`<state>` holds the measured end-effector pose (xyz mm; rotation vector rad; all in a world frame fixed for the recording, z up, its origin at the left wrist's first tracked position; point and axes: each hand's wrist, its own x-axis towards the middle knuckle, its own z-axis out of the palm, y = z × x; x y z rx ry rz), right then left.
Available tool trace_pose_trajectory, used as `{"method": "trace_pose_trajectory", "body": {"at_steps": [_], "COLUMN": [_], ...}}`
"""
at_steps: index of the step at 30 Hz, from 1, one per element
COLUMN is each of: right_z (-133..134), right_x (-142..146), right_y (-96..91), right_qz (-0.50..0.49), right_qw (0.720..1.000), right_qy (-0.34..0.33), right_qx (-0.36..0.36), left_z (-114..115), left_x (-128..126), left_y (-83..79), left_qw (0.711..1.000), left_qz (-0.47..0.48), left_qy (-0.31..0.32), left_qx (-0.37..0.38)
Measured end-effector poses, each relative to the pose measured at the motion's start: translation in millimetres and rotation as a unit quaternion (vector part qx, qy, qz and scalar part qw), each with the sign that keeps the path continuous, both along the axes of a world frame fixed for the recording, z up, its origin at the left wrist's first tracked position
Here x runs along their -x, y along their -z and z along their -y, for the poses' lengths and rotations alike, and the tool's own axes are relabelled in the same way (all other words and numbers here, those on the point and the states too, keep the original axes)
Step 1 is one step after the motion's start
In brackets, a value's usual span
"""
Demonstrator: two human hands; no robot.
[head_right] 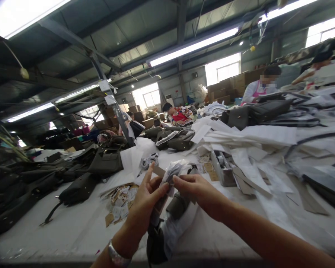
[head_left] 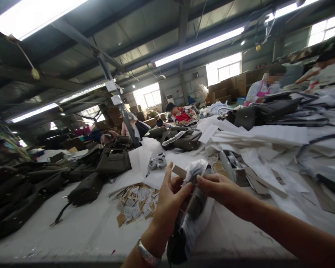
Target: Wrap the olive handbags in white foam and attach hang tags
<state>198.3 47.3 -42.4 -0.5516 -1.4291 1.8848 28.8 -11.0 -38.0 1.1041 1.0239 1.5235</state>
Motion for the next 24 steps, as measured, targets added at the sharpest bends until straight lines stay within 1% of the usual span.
{"method": "trace_pose_trajectory", "body": {"at_steps": [3, 5, 9, 13, 15, 17, 22, 24], "right_z": [0.2, 3.0, 12.2, 19.6, 21.7, 23.5, 27.9, 28.3], "right_x": [-2.9, -1.8, 4.9, 9.0, 10.0, 12.5, 27.7, 33.6], "right_y": [8.8, 16.3, 25.7, 26.4, 26.4, 27.0, 29.5, 29.9], "right_qz": [-0.058, -0.086, -0.092, -0.094, -0.070, -0.042, -0.018, -0.018], "right_qw": [0.995, 0.992, 0.995, 0.995, 0.996, 0.994, 0.973, 0.965], "right_qy": [0.004, 0.011, 0.003, 0.014, 0.040, 0.082, 0.215, 0.245], "right_qx": [0.081, 0.095, 0.036, -0.009, -0.041, -0.066, -0.083, -0.093], "left_z": [4.2, 7.1, 11.6, 13.2, 13.1, 13.2, 16.0, 18.1], "left_x": [-2.7, -4.2, -4.9, -2.2, -1.7, -3.5, -16.0, -19.6], "left_y": [-0.6, -1.9, -6.6, -6.6, -4.3, -1.8, 1.2, 1.0], "left_qw": [1.000, 0.998, 0.992, 0.985, 0.981, 0.977, 0.955, 0.945], "left_qz": [-0.022, -0.059, -0.121, -0.166, -0.183, -0.199, -0.252, -0.273], "left_qy": [0.005, -0.004, -0.037, -0.043, -0.053, -0.072, -0.144, -0.165], "left_qx": [-0.010, -0.025, -0.028, -0.025, -0.027, -0.029, -0.062, -0.067]}}
